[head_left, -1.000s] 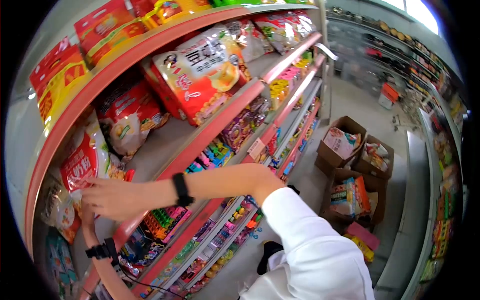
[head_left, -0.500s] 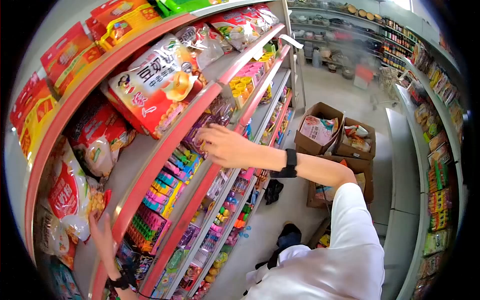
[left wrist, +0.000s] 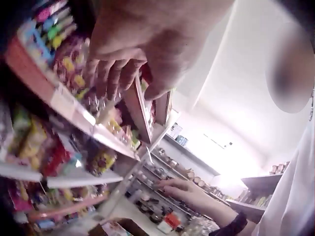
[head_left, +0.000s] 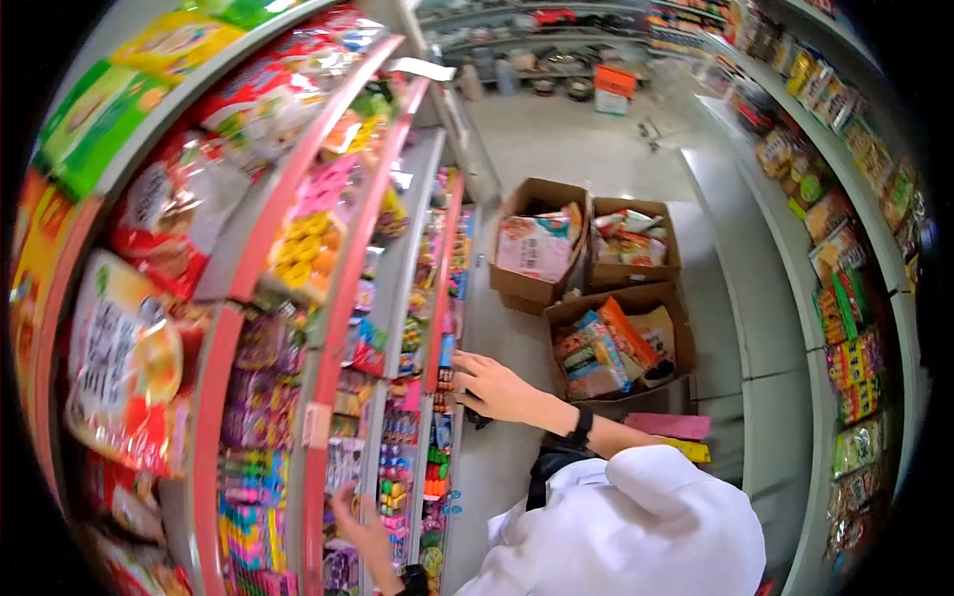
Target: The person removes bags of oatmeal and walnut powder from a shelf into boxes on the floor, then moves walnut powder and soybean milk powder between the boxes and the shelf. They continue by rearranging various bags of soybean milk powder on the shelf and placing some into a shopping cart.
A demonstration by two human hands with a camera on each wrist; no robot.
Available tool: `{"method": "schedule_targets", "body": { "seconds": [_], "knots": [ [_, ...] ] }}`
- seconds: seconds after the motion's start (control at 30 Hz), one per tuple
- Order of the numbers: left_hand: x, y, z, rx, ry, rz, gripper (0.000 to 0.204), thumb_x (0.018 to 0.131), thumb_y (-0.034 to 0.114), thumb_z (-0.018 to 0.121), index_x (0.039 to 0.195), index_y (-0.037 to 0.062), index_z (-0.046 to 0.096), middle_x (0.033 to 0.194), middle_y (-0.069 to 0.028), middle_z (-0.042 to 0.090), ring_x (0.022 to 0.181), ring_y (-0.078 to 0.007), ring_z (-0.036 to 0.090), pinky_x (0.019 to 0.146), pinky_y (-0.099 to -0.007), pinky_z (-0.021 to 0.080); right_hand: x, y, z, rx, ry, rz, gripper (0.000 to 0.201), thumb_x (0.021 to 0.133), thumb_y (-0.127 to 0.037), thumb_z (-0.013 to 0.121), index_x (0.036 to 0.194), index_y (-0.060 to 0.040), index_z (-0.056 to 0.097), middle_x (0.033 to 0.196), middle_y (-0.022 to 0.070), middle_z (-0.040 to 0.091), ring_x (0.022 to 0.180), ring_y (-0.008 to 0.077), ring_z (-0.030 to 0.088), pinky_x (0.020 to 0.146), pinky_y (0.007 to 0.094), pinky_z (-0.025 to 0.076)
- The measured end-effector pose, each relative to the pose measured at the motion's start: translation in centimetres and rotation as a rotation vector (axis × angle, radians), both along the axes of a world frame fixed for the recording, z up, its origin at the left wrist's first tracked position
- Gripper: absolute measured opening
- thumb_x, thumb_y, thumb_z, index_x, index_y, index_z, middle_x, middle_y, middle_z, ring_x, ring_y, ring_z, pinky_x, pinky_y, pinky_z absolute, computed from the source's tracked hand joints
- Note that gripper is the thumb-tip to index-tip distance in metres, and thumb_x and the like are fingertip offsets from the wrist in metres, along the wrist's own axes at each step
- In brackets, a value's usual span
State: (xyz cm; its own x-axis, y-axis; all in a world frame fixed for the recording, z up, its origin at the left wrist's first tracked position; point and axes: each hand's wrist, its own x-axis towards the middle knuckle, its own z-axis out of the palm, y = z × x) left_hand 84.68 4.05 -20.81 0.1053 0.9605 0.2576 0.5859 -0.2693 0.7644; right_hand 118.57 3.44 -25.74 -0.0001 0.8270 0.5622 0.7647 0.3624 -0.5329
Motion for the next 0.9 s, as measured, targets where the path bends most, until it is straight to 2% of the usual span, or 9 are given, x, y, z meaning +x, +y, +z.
{"method": "schedule_targets", "body": {
  "seconds": [0.13,0.17,0.27,0.4,0.6,0.73,0.8,0.9],
  "knots": [
    [13.4,1.7,-1.6,-0.191,-0.015,-0.214,0.031,0.085,0.008,0.058,0.113,-0.0012,0.05,0.107,-0.0125,0.056,0.103,-0.0238,0.052,0.092,-0.0352,0.039,8.3,-6.2,-5.6,-0.272,0.076,-0.283,0.022,0.078,-0.016,0.063,0.093,0.0,0.056,0.116,0.0225,0.051,0.115,0.0395,0.046,0.096,0.0427,0.04],
    [16.1,2.2,-1.5,-0.128,0.024,-0.295,0.032,0.084,0.008,0.059,0.113,-0.0005,0.05,0.108,-0.0125,0.056,0.103,-0.024,0.052,0.092,-0.0344,0.039,10.1,-7.6,-6.9,-0.316,0.105,-0.362,0.022,0.079,-0.016,0.063,0.093,0.0004,0.056,0.115,0.0231,0.051,0.114,0.04,0.046,0.095,0.0432,0.04],
    [21.9,4.7,-2.4,-0.223,-0.018,-0.425,0.032,0.083,0.007,0.06,0.113,-0.0005,0.051,0.109,-0.0135,0.057,0.104,-0.0239,0.053,0.093,-0.0332,0.039,14.0,-10.1,-7.7,-0.428,0.224,-0.533,0.02,0.08,-0.013,0.062,0.094,0.0012,0.056,0.117,0.0244,0.051,0.111,0.0399,0.048,0.092,0.043,0.042],
    [28.1,9.6,-5.4,-0.283,-0.021,-0.57,0.028,0.084,0.007,0.06,0.11,-0.0005,0.053,0.106,-0.0131,0.059,0.102,-0.0233,0.055,0.092,-0.033,0.04,17.3,-9.4,-7.7,-0.467,0.213,-0.682,0.02,0.081,-0.012,0.062,0.096,0.0004,0.056,0.119,0.0241,0.05,0.11,0.0397,0.049,0.092,0.0426,0.042],
    [38.5,17.6,-7.2,-0.324,-0.017,-0.709,0.025,0.084,0.008,0.06,0.107,-0.0008,0.054,0.103,-0.0125,0.06,0.101,-0.0239,0.056,0.091,-0.033,0.041,23.2,-2.6,-7.7,-0.443,0.297,-0.743,0.023,0.082,-0.013,0.061,0.098,0.0013,0.055,0.12,0.0238,0.05,0.111,0.0399,0.048,0.094,0.0431,0.041],
    [44.9,24.3,-9.3,-0.313,-0.018,-0.7,0.022,0.085,0.009,0.06,0.104,-0.0008,0.056,0.1,-0.0114,0.06,0.095,-0.0225,0.057,0.087,-0.0317,0.043,29.5,4.8,-11.0,-0.422,0.238,-0.759,0.022,0.082,-0.013,0.06,0.098,0.0016,0.056,0.117,0.0225,0.052,0.108,0.0388,0.05,0.092,0.0417,0.042],
    [47.7,27.9,-10.1,-0.322,0.044,-0.678,0.021,0.084,0.01,0.06,0.102,0.0005,0.057,0.096,-0.0096,0.059,0.086,-0.0206,0.056,0.079,-0.0305,0.043,32.3,9.4,-12.5,-0.446,0.345,-0.748,0.024,0.081,-0.014,0.061,0.098,0.0018,0.056,0.116,0.0233,0.052,0.106,0.0384,0.051,0.091,0.0408,0.043],
    [51.6,33.4,-12.4,-0.351,0.106,-0.694,0.02,0.083,0.008,0.06,0.101,-0.0004,0.057,0.096,-0.0104,0.059,0.086,-0.0208,0.056,0.078,-0.0299,0.043,36.1,15.6,-16.5,-0.48,0.341,-0.717,0.025,0.081,-0.015,0.061,0.099,0.0018,0.054,0.117,0.0235,0.052,0.107,0.0391,0.051,0.091,0.0411,0.044]
  ]
}}
